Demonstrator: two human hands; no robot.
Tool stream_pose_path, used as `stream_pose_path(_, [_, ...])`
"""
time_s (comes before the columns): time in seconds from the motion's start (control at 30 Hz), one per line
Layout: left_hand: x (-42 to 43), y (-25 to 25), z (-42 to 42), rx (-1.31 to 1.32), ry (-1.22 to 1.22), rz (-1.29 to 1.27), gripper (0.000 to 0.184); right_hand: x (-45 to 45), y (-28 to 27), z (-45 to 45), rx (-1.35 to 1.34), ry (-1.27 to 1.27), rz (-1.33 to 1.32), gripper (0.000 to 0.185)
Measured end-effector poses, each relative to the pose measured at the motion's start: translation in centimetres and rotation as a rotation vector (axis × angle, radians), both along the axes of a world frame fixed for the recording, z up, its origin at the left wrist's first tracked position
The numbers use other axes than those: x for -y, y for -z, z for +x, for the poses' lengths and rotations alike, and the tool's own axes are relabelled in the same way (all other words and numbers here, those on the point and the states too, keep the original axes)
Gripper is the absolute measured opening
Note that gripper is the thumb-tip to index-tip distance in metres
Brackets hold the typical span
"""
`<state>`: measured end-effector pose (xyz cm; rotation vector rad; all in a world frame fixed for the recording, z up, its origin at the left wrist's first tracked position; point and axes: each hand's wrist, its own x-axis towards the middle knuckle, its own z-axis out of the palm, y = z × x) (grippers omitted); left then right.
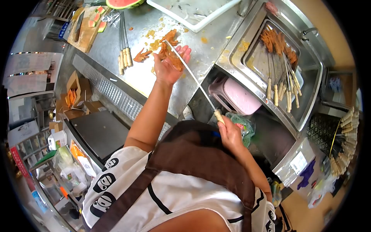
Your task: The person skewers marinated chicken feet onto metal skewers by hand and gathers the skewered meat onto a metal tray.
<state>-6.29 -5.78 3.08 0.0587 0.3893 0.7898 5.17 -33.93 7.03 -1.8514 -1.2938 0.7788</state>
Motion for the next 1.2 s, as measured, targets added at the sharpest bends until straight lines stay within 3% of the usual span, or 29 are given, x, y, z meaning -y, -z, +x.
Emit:
stream_pose_path(0.17, [-0.2, 0.1, -0.2, -0.059, -0.034, -0.058, 0.088, 0.1, -1.7, -0.1, -0.034, 0.110, 0.027, 0.024])
stream_pose_path(0.23, [-0.1, -0.1, 0.0, -0.069, -0.061, -0.057, 0.087, -0.3, 0.0, -0.2, 0.184, -0.113, -0.023, 0.023])
stream_pose_path(0.27, [-0.4, -0.2, 0.1, -0.084, -0.092, -0.062, 0.086, -0.3, 0.1, -0.3, 0.205, -0.087, 0.155, 0.023])
stream_pose_path(0.3, [-0.7, -0.2, 0.1, -0.081, -0.099, -0.062, 0.086, -0.6, -0.4, 0.0, 0.207, -0.094, 0.156, 0.023])
stream_pose_path(0.43, [-0.9, -0.2, 0.1, -0.072, -0.067, -0.020, 0.074, -0.4, -0.8, -0.4, 0.012, -0.012, 0.091, 0.024])
stream_pose_path(0.53, [-1.4, 1.1, 0.2, -0.142, -0.072, -0.014, 0.049, -0.7, -1.2, -0.4, 0.000, 0.036, 0.015, 0.016])
stream_pose_path(0.7, [-2.0, 1.9, 0.3, -0.133, -0.088, -0.010, 0.047, -1.0, -1.4, 0.5, 0.053, 0.006, -0.137, 0.016])
stream_pose_path(0.83, [-2.2, 2.1, -0.2, -0.194, -0.122, -0.034, 0.044, 0.5, -2.6, 1.4, -0.326, 0.125, -0.068, 0.016])
stream_pose_path(0.9, [-2.8, 2.2, -0.5, -0.225, -0.157, -0.055, 0.041, 1.4, -3.3, 2.3, -0.376, 0.109, -0.140, 0.016])
stream_pose_path(1.0, [-3.7, 2.7, -1.2, -0.166, -0.171, -0.057, 0.041, 3.7, -3.0, 3.0, -0.298, 0.063, -0.211, 0.017])
stream_pose_path(1.2, [-4.4, 1.7, -2.3, -0.076, -0.200, -0.097, 0.040, 6.5, -3.1, 2.8, -0.395, 0.091, -0.420, 0.020])
